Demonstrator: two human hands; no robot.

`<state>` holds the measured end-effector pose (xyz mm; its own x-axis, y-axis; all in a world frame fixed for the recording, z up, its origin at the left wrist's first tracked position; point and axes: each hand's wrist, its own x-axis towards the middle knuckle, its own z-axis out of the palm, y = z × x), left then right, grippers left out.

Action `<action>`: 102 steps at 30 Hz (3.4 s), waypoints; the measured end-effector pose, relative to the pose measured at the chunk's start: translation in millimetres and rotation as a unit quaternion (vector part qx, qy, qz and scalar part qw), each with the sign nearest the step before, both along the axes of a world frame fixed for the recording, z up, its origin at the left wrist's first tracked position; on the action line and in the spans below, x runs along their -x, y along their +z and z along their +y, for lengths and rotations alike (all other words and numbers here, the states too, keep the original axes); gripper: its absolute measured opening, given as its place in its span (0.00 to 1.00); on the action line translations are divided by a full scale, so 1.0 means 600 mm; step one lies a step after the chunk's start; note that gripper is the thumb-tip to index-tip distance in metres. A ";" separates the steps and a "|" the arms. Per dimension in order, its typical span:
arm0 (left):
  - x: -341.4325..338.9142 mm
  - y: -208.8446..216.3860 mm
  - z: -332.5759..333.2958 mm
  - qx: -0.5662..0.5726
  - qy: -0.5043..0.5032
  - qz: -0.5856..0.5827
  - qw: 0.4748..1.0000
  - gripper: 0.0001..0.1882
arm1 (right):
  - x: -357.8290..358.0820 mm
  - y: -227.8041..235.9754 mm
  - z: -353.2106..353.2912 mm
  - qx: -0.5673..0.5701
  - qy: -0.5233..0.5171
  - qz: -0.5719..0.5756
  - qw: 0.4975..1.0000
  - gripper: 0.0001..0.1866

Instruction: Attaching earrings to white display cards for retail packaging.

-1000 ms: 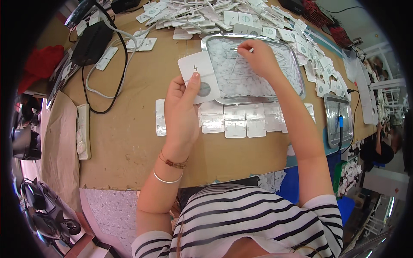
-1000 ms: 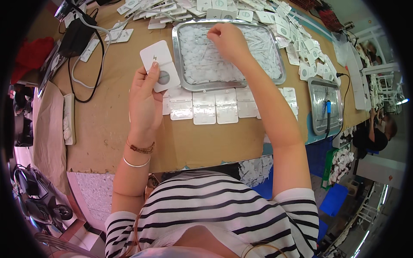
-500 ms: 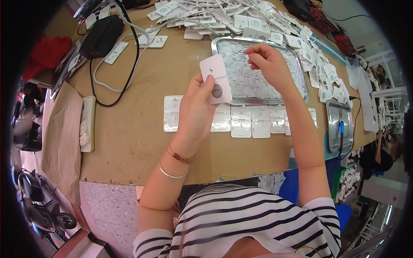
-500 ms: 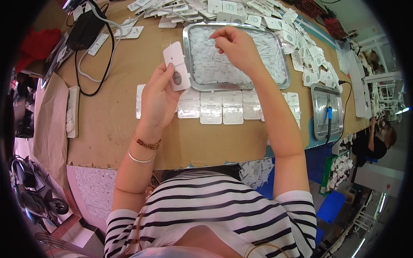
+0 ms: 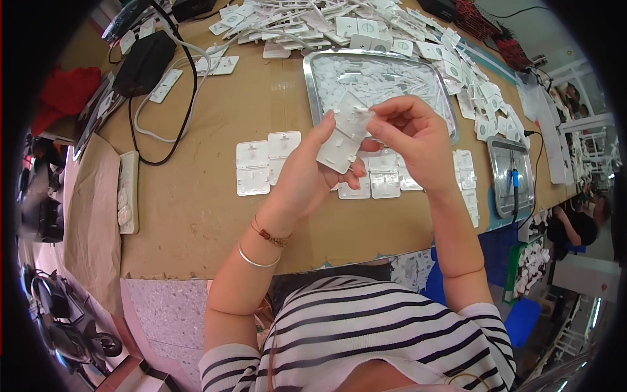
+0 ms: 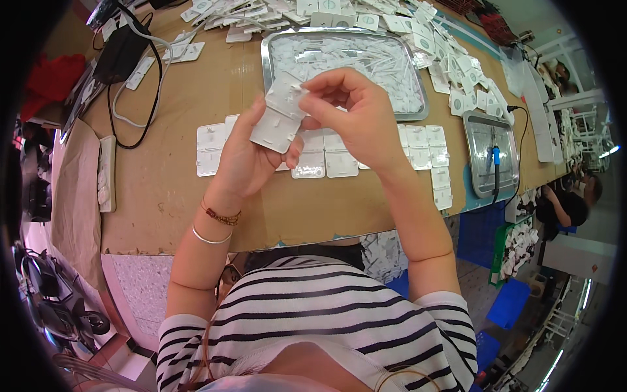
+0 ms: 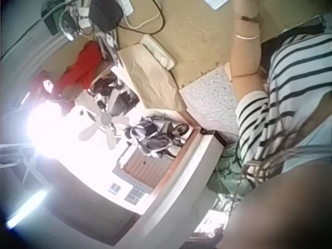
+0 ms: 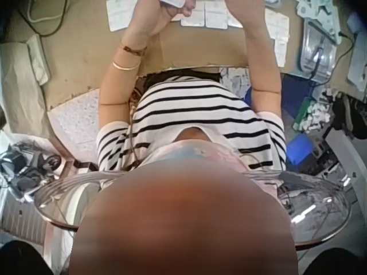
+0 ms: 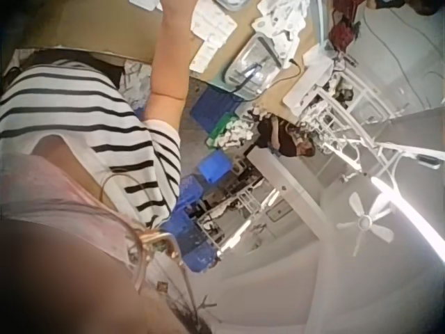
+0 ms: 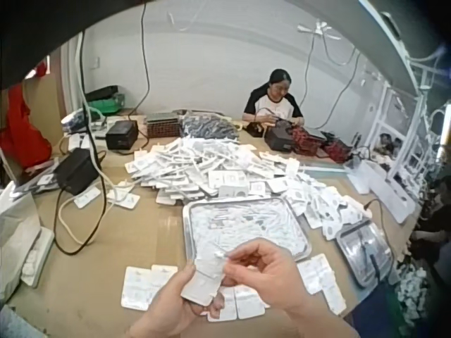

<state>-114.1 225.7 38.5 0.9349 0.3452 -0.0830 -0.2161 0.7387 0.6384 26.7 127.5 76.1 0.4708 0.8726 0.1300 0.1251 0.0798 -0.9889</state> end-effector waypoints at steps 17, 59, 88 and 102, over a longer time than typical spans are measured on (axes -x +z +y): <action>0.017 0.024 -0.037 -0.247 -0.054 0.106 0.962 0.34 | 0.025 -0.007 -0.038 0.019 -0.120 -0.002 0.993 0.23; 0.103 -0.100 -0.320 -0.093 0.000 0.127 0.988 0.14 | 0.162 -0.161 -0.347 0.033 -0.227 -0.274 0.934 0.17; -0.208 0.005 0.075 -0.794 0.285 0.264 0.468 0.15 | -0.118 -0.113 -0.331 0.116 -0.268 -0.451 0.844 0.07; -0.252 0.002 0.307 -0.825 0.286 0.334 0.355 0.10 | -0.149 0.000 -0.145 0.141 -0.167 -0.327 0.919 0.10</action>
